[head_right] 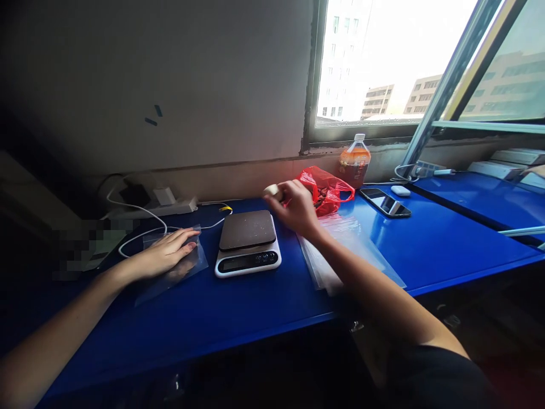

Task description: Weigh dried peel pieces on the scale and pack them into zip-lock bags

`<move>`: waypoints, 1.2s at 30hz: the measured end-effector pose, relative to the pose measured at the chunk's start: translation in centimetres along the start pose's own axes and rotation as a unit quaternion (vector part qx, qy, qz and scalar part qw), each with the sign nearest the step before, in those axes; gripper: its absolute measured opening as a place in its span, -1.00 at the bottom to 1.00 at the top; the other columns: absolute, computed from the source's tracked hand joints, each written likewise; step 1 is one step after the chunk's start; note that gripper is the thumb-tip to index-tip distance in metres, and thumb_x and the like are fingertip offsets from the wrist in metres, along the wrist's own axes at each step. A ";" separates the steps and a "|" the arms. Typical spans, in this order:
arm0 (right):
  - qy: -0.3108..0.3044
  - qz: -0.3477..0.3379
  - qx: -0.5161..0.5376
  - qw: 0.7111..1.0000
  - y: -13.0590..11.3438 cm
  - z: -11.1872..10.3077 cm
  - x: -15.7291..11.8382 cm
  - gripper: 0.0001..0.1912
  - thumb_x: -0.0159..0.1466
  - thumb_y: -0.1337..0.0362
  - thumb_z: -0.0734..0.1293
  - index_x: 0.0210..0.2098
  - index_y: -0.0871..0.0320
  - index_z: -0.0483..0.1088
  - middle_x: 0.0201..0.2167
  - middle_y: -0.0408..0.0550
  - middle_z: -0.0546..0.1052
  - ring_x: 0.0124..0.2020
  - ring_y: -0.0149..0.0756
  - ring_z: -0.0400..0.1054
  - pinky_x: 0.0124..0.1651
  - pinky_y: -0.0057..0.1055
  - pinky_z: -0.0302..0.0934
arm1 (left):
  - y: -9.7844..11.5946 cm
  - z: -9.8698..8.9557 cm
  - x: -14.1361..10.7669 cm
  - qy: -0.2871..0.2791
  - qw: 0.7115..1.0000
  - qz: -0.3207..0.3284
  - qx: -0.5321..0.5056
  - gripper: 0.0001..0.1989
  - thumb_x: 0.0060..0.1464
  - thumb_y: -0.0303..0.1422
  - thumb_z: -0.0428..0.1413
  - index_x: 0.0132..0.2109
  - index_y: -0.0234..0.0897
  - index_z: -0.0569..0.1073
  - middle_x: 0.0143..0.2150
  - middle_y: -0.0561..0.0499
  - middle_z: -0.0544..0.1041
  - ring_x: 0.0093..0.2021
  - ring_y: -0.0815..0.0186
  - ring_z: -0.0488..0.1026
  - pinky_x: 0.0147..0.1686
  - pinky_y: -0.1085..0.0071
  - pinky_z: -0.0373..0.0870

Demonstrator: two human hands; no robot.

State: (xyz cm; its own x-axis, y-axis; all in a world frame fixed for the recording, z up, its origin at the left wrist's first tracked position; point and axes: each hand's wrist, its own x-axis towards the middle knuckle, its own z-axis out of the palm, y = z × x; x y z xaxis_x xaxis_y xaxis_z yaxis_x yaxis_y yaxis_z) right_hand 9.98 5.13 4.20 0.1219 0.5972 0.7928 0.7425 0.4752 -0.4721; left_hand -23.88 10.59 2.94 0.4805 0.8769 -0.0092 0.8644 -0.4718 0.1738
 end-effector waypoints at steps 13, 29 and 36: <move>-0.193 -0.032 0.007 0.981 -1.0 3.5 -2.0 -0.70 0.20 0.08 0.41 -0.46 0.19 0.41 -0.48 -0.13 0.36 -0.43 -0.38 0.21 -0.34 -0.43 0.10 | 1.1 -0.8 -0.7 -0.020 0.999 0.026 -0.001 -0.44 0.21 -0.08 -0.19 0.24 -0.19 0.34 0.31 -0.10 0.34 0.30 0.07 0.26 0.20 0.14 0.24; -0.209 -0.093 -0.077 0.970 -0.8 2.4 -1.8 -0.62 0.29 0.04 0.32 -0.14 0.24 0.48 -0.30 0.06 0.42 -0.20 -0.15 0.25 -0.09 -0.23 0.20 | 1.4 -0.7 -0.6 -0.054 0.998 0.009 0.010 -0.34 0.20 -0.05 -0.27 0.30 -0.30 0.24 0.36 -0.15 0.24 0.35 0.08 0.17 0.27 0.12 0.13; -0.228 -0.097 -0.069 0.966 -0.7 3.3 -2.3 -0.82 0.28 0.19 0.33 -0.23 0.18 0.48 -0.35 -0.02 0.45 -0.26 -0.23 0.25 -0.14 -0.33 0.16 | 1.9 -1.1 -0.9 -0.066 0.998 0.004 0.019 -0.35 0.22 -0.05 -0.27 0.31 -0.28 0.23 0.36 -0.14 0.24 0.35 0.07 0.16 0.27 0.11 0.13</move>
State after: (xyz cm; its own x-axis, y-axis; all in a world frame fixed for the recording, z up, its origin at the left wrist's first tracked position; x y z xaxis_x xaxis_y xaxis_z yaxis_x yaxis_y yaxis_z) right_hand 6.96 5.59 1.46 -0.3075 0.7434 0.5939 0.8074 0.5341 -0.2506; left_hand -22.83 9.02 4.39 0.5003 0.8548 -0.1379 0.8644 -0.4838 0.1367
